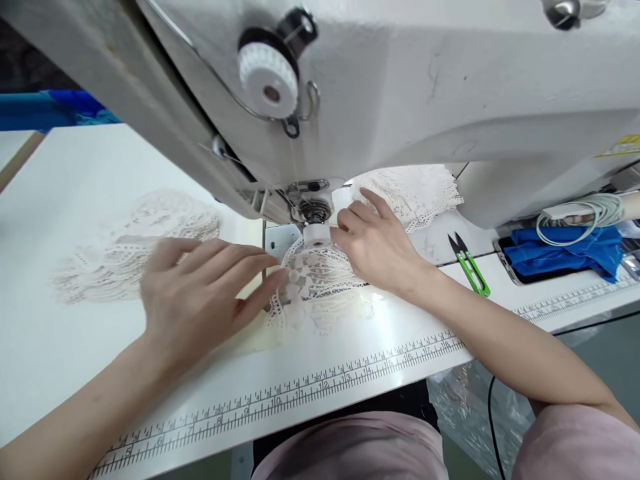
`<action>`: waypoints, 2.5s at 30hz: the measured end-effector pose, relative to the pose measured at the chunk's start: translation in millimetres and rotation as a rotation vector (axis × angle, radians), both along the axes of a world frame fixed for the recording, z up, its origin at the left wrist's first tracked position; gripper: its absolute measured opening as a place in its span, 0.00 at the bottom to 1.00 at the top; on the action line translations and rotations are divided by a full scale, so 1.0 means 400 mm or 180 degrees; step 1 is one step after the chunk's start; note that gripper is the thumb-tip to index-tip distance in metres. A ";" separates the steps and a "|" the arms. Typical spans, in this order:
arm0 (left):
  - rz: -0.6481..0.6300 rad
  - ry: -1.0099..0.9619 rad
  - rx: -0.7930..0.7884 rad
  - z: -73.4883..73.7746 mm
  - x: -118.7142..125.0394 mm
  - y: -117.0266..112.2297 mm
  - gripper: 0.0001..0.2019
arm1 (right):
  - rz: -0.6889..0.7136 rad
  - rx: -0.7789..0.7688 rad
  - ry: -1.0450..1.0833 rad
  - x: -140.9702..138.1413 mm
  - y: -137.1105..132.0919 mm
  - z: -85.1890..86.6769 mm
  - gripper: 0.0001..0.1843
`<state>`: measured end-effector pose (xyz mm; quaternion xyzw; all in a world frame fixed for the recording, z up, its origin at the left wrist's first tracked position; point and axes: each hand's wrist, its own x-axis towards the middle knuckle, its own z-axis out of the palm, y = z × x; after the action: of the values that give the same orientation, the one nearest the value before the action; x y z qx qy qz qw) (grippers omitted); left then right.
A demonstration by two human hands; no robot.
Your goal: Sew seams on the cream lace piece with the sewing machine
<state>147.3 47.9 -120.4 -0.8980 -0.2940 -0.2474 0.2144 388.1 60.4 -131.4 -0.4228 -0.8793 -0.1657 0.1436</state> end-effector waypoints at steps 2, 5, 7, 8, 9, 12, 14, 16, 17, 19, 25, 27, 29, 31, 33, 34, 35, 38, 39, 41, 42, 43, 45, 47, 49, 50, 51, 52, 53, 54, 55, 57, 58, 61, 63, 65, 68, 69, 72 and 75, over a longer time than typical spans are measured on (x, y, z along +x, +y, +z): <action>-0.0167 0.0098 -0.0281 -0.006 0.009 -0.002 0.09 | 0.0078 -0.0077 -0.0057 0.002 -0.001 0.000 0.22; -0.0062 0.0455 -0.0339 -0.009 0.000 0.012 0.09 | 0.0204 -0.0211 0.0147 0.000 -0.012 0.009 0.22; 0.0559 0.0601 -0.0042 -0.002 -0.021 0.025 0.08 | 0.0348 -0.0431 0.0337 -0.006 -0.026 0.017 0.22; 0.0902 0.0602 0.0046 0.003 -0.030 0.029 0.10 | 0.0432 -0.0528 0.0387 -0.010 -0.034 0.019 0.23; 0.1083 0.0568 0.0055 0.007 -0.036 0.029 0.12 | 0.0500 -0.0580 0.0396 -0.015 -0.041 0.020 0.24; 0.0818 0.0254 -0.0511 0.005 -0.026 0.016 0.12 | 0.0632 -0.0390 0.0326 -0.028 -0.058 0.009 0.23; 0.0455 0.0054 -0.0999 -0.009 -0.007 0.006 0.15 | 0.0666 -0.0237 0.0297 -0.035 -0.065 -0.002 0.21; 0.0353 0.0032 -0.1179 -0.025 0.008 0.004 0.19 | 0.0679 -0.0166 0.0286 -0.040 -0.070 -0.010 0.20; 0.0371 0.0044 -0.1165 -0.031 0.012 0.005 0.20 | 0.0681 -0.0147 0.0269 -0.042 -0.072 -0.012 0.20; 0.0320 0.0005 -0.1029 -0.035 0.013 0.009 0.18 | 0.0673 -0.0086 0.0228 -0.044 -0.074 -0.012 0.21; -0.0287 0.0118 -0.0823 -0.027 0.014 0.001 0.12 | 0.0616 0.0164 0.0142 -0.046 -0.068 -0.008 0.20; -0.0313 0.0166 -0.0736 -0.029 0.019 -0.005 0.12 | 0.0624 0.0212 0.0169 -0.044 -0.065 -0.012 0.20; -0.0292 0.0187 -0.0670 -0.032 0.024 -0.010 0.11 | 0.0646 0.0154 0.0196 -0.042 -0.062 -0.016 0.20; -0.0251 0.0208 -0.0648 -0.034 0.026 -0.013 0.12 | 0.0681 0.0074 0.0241 -0.039 -0.061 -0.018 0.19; -0.0236 0.0212 -0.0652 -0.034 0.028 -0.015 0.12 | 0.0687 0.0029 0.0249 -0.037 -0.060 -0.017 0.19; -0.0242 0.0202 -0.0655 -0.033 0.028 -0.016 0.12 | 0.0682 0.0027 0.0238 -0.036 -0.060 -0.016 0.19; -0.0244 0.0190 -0.0659 -0.033 0.028 -0.016 0.12 | 0.0672 0.0027 0.0219 -0.036 -0.060 -0.015 0.19; -0.0227 0.0184 -0.0666 -0.033 0.029 -0.016 0.12 | 0.0660 0.0012 0.0202 -0.037 -0.059 -0.012 0.19; -0.0213 0.0191 -0.0671 -0.034 0.029 -0.016 0.12 | 0.0660 -0.0008 0.0210 -0.037 -0.059 -0.012 0.19; -0.0194 0.0189 -0.0673 -0.036 0.030 -0.015 0.11 | 0.0649 -0.0057 0.0211 -0.038 -0.060 -0.011 0.19; -0.0193 0.0180 -0.0670 -0.036 0.030 -0.014 0.11 | 0.0635 -0.0078 0.0195 -0.038 -0.060 -0.011 0.19; -0.0201 0.0175 -0.0664 -0.035 0.030 -0.014 0.11 | 0.0613 -0.0098 0.0168 -0.038 -0.060 -0.012 0.19; -0.0271 0.0171 -0.0646 -0.033 0.027 -0.012 0.12 | 0.0576 -0.0107 0.0114 -0.038 -0.060 -0.013 0.19; -0.0384 0.0159 -0.0628 -0.027 0.022 -0.011 0.12 | 0.0566 -0.0076 0.0106 -0.037 -0.059 -0.015 0.18; -0.0500 0.0144 -0.0625 -0.023 0.015 -0.010 0.11 | 0.0570 -0.0050 0.0172 -0.037 -0.057 -0.016 0.17; -0.0538 0.0141 -0.0613 -0.022 0.011 -0.010 0.09 | 0.0572 -0.0045 0.0228 -0.038 -0.055 -0.016 0.17; -0.0560 0.0146 -0.0585 -0.022 0.009 -0.010 0.08 | 0.0575 -0.0044 0.0289 -0.039 -0.054 -0.016 0.16; -0.0577 0.0156 -0.0547 -0.023 0.006 -0.009 0.06 | 0.0586 -0.0047 0.0344 -0.041 -0.052 -0.015 0.15; -0.0583 0.0157 -0.0510 -0.024 0.004 -0.009 0.06 | 0.0601 -0.0052 0.0387 -0.043 -0.051 -0.015 0.15; -0.0579 0.0153 -0.0495 -0.027 0.003 -0.009 0.07 | 0.0614 -0.0061 0.0411 -0.047 -0.050 -0.014 0.14; -0.0569 0.0133 -0.0506 -0.029 0.003 -0.009 0.07 | 0.0613 -0.0068 0.0418 -0.051 -0.049 -0.013 0.14; -0.0564 0.0054 -0.0558 -0.033 0.002 -0.010 0.08 | 0.0578 -0.0052 0.0407 -0.059 -0.048 -0.013 0.15; -0.0561 0.0014 -0.0579 -0.033 0.003 -0.011 0.08 | 0.0552 -0.0019 0.0401 -0.063 -0.047 -0.014 0.15; -0.0531 -0.0149 -0.0574 -0.030 0.010 -0.014 0.07 | 0.0507 0.0071 0.0457 -0.070 -0.041 -0.019 0.16; -0.0305 -0.0329 -0.0718 -0.023 0.018 -0.014 0.07 | 0.0480 0.0046 0.0701 -0.070 -0.034 -0.024 0.16; 0.0052 -0.0433 -0.1077 -0.014 0.027 -0.006 0.11 | 0.0400 0.0021 0.1122 -0.067 -0.025 -0.030 0.15; 0.0302 -0.0283 -0.1631 -0.004 0.041 0.019 0.14 | 0.0132 -0.0076 0.1645 -0.061 -0.015 -0.037 0.14; 0.0296 -0.0229 -0.1707 -0.002 0.045 0.029 0.13 | 0.0029 -0.0146 0.1730 -0.061 -0.013 -0.037 0.14; 0.0357 -0.0203 -0.1661 -0.009 0.059 0.054 0.10 | -0.0206 -0.0384 0.1809 -0.062 -0.011 -0.032 0.14; 0.0515 -0.0307 -0.1462 -0.023 0.071 0.068 0.09 | -0.0307 -0.0511 0.1825 -0.066 -0.012 -0.025 0.15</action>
<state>175.7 75.1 -129.8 -0.8839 -0.4233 -0.1987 0.0095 361.7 55.7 -141.2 -0.5036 -0.7921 0.0239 0.3441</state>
